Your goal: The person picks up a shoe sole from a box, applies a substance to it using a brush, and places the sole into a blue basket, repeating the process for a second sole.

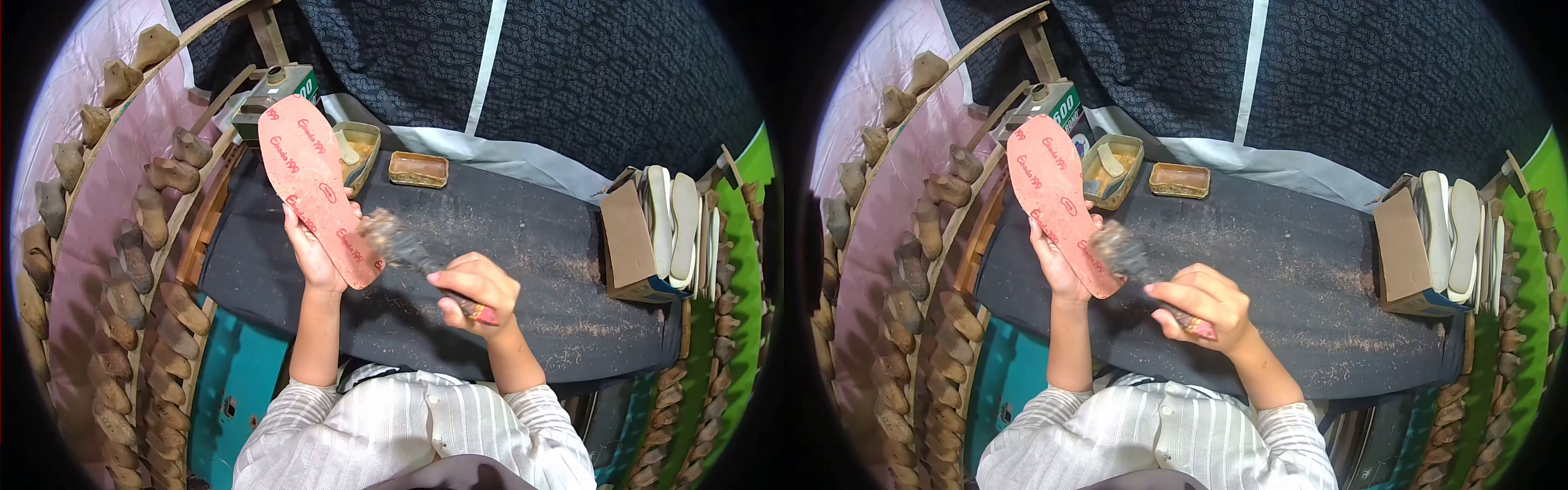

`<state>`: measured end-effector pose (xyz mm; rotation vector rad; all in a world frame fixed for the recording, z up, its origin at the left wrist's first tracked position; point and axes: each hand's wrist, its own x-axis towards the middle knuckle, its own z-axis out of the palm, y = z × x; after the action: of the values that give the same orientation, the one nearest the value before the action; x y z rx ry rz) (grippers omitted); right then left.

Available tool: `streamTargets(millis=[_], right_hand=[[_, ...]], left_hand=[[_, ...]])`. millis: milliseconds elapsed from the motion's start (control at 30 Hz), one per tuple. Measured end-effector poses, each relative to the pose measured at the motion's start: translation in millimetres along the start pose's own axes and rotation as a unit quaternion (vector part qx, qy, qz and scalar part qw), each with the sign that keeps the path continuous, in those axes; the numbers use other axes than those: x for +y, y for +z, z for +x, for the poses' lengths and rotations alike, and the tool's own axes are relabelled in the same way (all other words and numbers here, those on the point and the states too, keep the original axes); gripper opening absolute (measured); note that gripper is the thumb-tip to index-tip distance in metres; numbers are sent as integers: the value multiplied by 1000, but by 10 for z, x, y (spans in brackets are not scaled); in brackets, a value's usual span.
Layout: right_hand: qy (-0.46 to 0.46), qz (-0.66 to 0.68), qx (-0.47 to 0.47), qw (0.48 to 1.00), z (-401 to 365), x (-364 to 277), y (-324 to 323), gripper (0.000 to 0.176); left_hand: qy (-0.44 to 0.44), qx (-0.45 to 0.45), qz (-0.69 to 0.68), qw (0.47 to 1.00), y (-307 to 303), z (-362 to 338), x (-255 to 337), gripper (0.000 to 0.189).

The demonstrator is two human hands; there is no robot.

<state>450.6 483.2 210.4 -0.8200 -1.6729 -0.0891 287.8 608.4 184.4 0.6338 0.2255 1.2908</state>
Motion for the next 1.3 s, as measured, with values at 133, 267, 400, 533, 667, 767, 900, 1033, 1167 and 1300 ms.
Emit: streamTargets(millis=[133,267,400,533,667,767,900,1033,1167,1300], right_hand=[[-4,45,-41,998,-40,-13,133,29],[-3,52,-76,996,-115,6,132,25],[41,-34,-112,992,-89,30,-25,14],[67,-33,-27,997,-43,3,-107,11],[54,-43,32,997,-1,-33,-88,18],[32,-59,57,996,108,-20,-59,24],[21,-99,73,992,297,67,-4,31],[42,-107,37,993,354,99,99,31],[40,-42,-1,998,103,73,235,23],[47,-3,-63,997,-116,-60,218,30]], left_hand=[[-14,1,-6,1000,27,-17,-19,63],[7,-7,-22,1000,15,7,11,62],[9,-15,-31,999,-31,19,57,61],[-18,-20,-5,1000,-74,-10,28,62],[-83,-57,-12,995,-33,-91,-70,63],[-153,-23,-13,988,4,-167,-140,68],[-189,-62,10,980,-69,-204,-268,65],[-171,-32,38,984,42,-250,-272,65],[-162,-21,-37,986,34,-178,-179,62],[-125,-5,27,992,-259,-68,-165,65]])
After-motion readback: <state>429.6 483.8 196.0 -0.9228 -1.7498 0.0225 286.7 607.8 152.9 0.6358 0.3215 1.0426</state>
